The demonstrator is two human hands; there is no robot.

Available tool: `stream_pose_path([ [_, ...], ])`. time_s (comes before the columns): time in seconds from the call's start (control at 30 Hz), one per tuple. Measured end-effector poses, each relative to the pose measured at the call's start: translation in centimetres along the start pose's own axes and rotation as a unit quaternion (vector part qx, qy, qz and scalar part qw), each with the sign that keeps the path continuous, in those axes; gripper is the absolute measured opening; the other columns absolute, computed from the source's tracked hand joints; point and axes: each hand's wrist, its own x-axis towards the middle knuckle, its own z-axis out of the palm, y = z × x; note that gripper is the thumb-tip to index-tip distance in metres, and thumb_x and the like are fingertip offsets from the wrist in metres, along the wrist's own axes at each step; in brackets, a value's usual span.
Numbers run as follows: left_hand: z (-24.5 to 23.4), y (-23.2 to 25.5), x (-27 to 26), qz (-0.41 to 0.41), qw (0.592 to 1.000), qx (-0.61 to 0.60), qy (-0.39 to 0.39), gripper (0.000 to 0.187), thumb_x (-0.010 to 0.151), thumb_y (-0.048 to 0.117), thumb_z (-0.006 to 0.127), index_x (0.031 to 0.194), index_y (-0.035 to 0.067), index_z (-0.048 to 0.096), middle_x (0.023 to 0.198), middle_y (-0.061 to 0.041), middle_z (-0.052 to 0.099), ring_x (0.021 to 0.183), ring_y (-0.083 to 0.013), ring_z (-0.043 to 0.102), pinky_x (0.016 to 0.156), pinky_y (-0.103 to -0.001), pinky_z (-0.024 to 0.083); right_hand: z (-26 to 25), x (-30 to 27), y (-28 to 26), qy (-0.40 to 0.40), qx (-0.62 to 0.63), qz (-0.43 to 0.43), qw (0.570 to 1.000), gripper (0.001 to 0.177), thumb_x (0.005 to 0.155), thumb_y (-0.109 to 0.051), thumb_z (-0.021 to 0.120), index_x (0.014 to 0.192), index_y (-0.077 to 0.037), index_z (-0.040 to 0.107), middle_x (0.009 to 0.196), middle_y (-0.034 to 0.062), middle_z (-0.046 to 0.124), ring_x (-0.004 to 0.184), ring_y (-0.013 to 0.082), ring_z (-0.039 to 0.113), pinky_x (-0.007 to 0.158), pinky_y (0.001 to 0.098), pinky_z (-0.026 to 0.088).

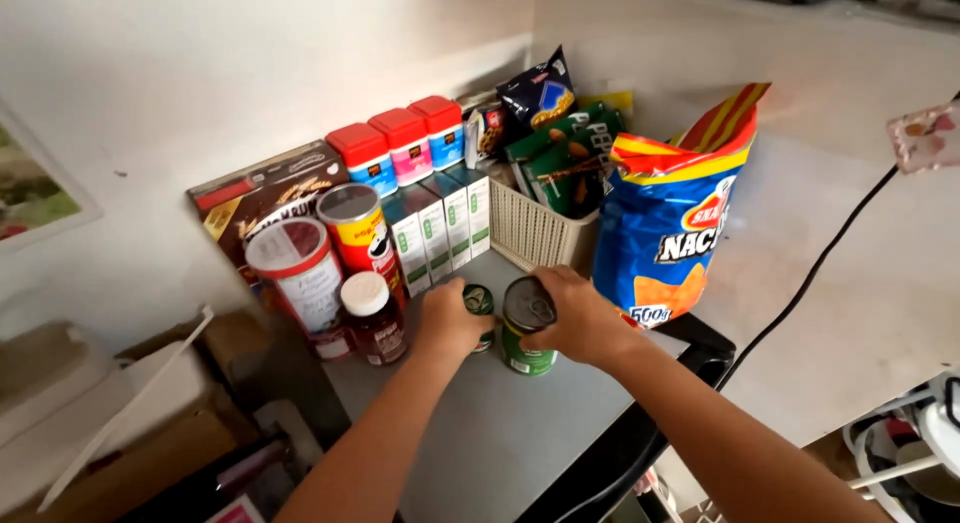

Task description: Organizing and putting away various snacks, cans, and beverages into a shelf and refrigerator.

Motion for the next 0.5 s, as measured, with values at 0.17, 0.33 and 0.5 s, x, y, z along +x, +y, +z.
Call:
stream_pose_path([
  [0.17, -1.8, 1.3, 0.8, -0.043, 0.998, 0.021, -0.032, 0.047, 0.064, 0.019, 0.092, 0.097, -0.002, 0.066, 0.102, -0.02, 0.071, 0.091, -0.0348, 0.075, 0.077, -0.042, 0.061, 1.5, 5.5, 2.2, -0.031, 0.003, -0.022, 0.999, 0.095, 0.059, -0.023, 0.094, 0.139, -0.001, 0.048, 0.136, 0.0203, 0.054, 0.127, 0.0365, 0.054, 0.105, 0.0386, 0.047],
  [0.33, -2.5, 0.5, 1.3, 0.044, 0.985, 0.169, -0.001, 0.059, 0.061, 0.027, 0.096, 0.105, -0.002, 0.069, 0.115, -0.021, 0.067, 0.101, -0.0395, 0.067, 0.084, -0.047, 0.055, 1.3, 10.5, 1.3, -0.121, -0.051, -0.165, 0.977, 0.098, 0.058, -0.012, 0.089, 0.147, -0.013, 0.049, 0.142, 0.0172, 0.057, 0.134, 0.0356, 0.052, 0.109, 0.0402, 0.043],
  [0.5, -2.7, 0.2, 1.6, 0.003, 0.982, 0.179, -0.064, 0.042, 0.074, 0.029, 0.09, 0.1, -0.001, 0.076, 0.109, -0.019, 0.073, 0.107, -0.0353, 0.07, 0.089, -0.042, 0.059, -2.8, 9.6, -7.4, -0.254, -0.166, 0.137, 0.943, 0.103, 0.076, -0.043, 0.089, 0.158, -0.018, 0.033, 0.15, 0.0229, 0.048, 0.137, 0.0379, 0.053, 0.112, 0.0411, 0.046],
])
